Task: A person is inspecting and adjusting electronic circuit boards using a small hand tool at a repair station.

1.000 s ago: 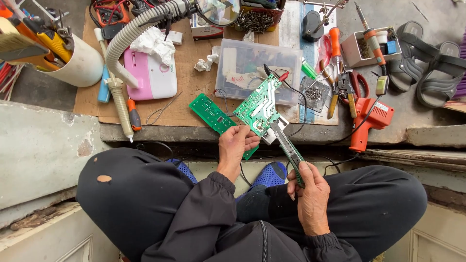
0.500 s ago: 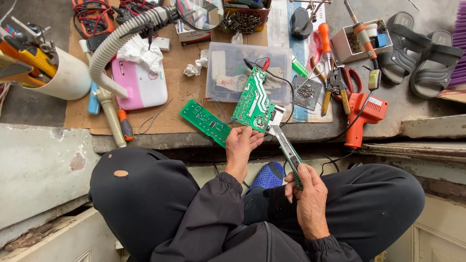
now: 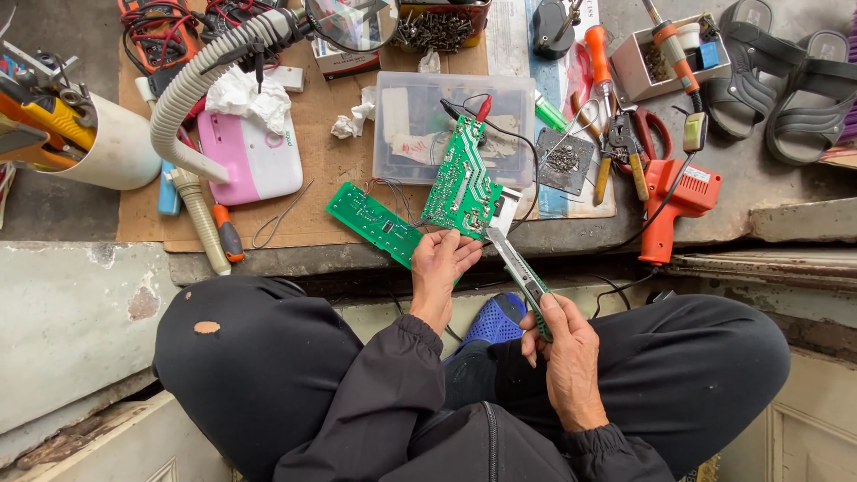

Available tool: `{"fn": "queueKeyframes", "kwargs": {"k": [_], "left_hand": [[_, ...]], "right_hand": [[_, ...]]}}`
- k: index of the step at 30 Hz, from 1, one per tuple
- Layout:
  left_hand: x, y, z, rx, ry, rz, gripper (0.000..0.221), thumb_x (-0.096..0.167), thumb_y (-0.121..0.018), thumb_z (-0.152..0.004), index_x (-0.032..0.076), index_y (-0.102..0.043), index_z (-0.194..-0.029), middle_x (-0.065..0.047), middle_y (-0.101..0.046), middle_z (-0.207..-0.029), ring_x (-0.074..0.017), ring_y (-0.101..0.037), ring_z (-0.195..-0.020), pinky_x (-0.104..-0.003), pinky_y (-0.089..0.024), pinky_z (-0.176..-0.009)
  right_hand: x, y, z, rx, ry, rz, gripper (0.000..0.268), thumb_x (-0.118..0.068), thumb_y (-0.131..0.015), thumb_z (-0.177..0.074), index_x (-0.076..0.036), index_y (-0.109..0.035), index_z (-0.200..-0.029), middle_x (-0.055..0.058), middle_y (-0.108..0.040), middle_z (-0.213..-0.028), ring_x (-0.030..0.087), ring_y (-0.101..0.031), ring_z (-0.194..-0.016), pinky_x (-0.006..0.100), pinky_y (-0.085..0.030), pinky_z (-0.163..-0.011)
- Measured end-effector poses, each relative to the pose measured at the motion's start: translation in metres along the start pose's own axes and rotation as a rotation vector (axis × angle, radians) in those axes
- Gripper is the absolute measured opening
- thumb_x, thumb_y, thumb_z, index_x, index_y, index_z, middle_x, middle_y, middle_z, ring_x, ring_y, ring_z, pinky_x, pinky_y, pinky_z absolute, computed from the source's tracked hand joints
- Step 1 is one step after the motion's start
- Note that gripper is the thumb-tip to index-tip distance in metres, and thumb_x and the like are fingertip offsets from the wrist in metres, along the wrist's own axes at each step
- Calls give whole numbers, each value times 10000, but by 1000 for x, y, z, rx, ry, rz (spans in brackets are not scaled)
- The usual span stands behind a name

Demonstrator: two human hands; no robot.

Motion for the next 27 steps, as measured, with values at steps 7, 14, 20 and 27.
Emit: {"fn": "queueKeyframes", "kwargs": {"k": [7, 14, 20, 27], "left_hand": [[9, -2, 9, -36, -10, -3, 304, 216, -661, -1081, -23, -579, -1251, -271, -735, -1185, -423, -799, -1166, -483, -707, -1059], [17, -6, 18, -66, -24, 0, 327, 222, -671, -1065, -22, -575, -1260, -282, -726, -1210, -449, -785, -1198, -498, -703, -1085], [22, -8, 19, -50, -17, -8, 308, 217, -693, -1052, -15, -603, -1234, -264, -745, -1179, -420, -800, -1132, -471, -714, -1031], [19, -6, 14, -29, -17, -52, 270, 213, -692, -1066, -2, -662, -1228, -224, -785, -1132, -343, -814, -1037, -413, -722, -945]], "right_hand": [[0, -1, 1, -6, -9, 12, 271, -258, -592, -1144, -8, -681, -1198, 147, -684, -834, 194, -574, -552, 316, -397, -471], [1, -1, 1, -16, -6, 15, 258, -269, -606, -1138, -22, -680, -1154, 144, -684, -840, 198, -575, -548, 319, -390, -472], [-2, -1, 3, -8, 34, -13, 289, -285, -585, -1145, -20, -681, -1208, 133, -680, -838, 189, -567, -542, 315, -392, -470], [3, 2, 0, 42, 77, -74, 307, -316, -587, -1147, -26, -656, -1220, 141, -671, -832, 196, -554, -524, 319, -389, -446]]}}
Point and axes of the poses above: each hand's wrist, its own z-axis away from the middle knuckle, its own y-axis out of the back of the hand, x = y × z, the point moved 4 cm from there along -z, towards the middle knuckle
